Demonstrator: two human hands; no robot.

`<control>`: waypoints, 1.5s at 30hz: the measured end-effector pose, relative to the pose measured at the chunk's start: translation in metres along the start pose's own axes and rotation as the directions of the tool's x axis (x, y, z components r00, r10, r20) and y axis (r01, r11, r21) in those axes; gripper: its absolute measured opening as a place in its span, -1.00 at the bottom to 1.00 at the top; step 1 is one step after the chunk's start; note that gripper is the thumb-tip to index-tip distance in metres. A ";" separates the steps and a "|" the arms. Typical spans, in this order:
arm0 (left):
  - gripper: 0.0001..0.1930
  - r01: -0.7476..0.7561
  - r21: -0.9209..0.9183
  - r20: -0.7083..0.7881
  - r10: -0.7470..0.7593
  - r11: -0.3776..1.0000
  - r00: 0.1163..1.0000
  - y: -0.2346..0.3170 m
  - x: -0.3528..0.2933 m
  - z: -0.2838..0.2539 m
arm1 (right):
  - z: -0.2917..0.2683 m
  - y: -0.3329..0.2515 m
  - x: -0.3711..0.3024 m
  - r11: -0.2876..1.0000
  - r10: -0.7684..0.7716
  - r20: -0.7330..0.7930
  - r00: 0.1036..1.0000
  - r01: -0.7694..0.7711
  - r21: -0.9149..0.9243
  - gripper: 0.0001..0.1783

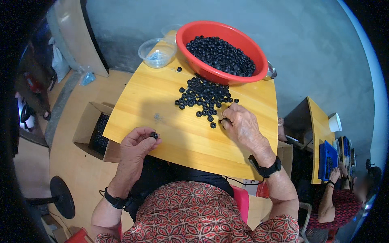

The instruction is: Assembling small black plastic or rubber components by hand in a workshop environment.

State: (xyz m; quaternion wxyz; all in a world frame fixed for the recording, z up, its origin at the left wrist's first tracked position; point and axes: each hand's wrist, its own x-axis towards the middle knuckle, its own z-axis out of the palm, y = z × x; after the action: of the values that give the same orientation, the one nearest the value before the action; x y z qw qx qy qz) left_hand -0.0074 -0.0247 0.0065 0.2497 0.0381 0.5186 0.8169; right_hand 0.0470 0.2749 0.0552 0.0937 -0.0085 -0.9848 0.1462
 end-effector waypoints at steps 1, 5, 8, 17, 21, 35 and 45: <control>-0.80 0.004 0.009 -0.002 -0.004 1.000 1.000 0.000 0.000 0.000 | 0.002 0.003 -0.003 0.997 -0.050 0.002 0.999 0.050 -0.064 -0.87; -0.79 0.023 0.012 0.005 -0.023 1.000 1.000 -0.002 -0.001 0.002 | 0.018 0.008 -0.004 0.970 -0.170 -0.024 0.985 0.163 -0.182 -0.89; -0.80 0.016 0.012 0.010 -0.016 1.000 1.000 -0.004 -0.001 0.003 | 0.025 0.011 0.001 0.947 -0.193 0.019 0.981 0.192 -0.258 -0.88; -0.78 0.099 -0.079 0.065 -0.094 0.992 0.993 -0.008 -0.007 0.009 | 0.013 -0.036 -0.005 0.880 0.147 0.052 0.988 -0.155 0.448 -0.94; -0.77 0.119 -0.119 0.128 -0.103 0.986 0.986 -0.008 -0.011 0.012 | 0.019 -0.073 -0.015 0.637 0.035 0.065 0.997 -0.073 0.767 -0.86; -0.78 0.033 -0.178 0.209 0.005 0.983 0.978 -0.003 -0.017 0.018 | 0.026 -0.109 -0.021 0.684 -0.083 -0.164 0.983 0.176 0.708 -0.90; -0.78 0.038 -0.219 0.220 0.012 0.975 0.975 -0.005 -0.017 0.020 | 0.031 -0.107 -0.021 0.653 -0.072 -0.190 0.979 0.190 0.733 -0.90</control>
State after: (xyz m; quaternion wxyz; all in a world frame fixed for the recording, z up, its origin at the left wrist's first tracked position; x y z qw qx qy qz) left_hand 0.0156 -0.0137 0.0146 0.3136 0.0967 0.3938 0.8586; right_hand 0.0629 0.1629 0.0535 0.1698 0.0913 -0.8264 0.5291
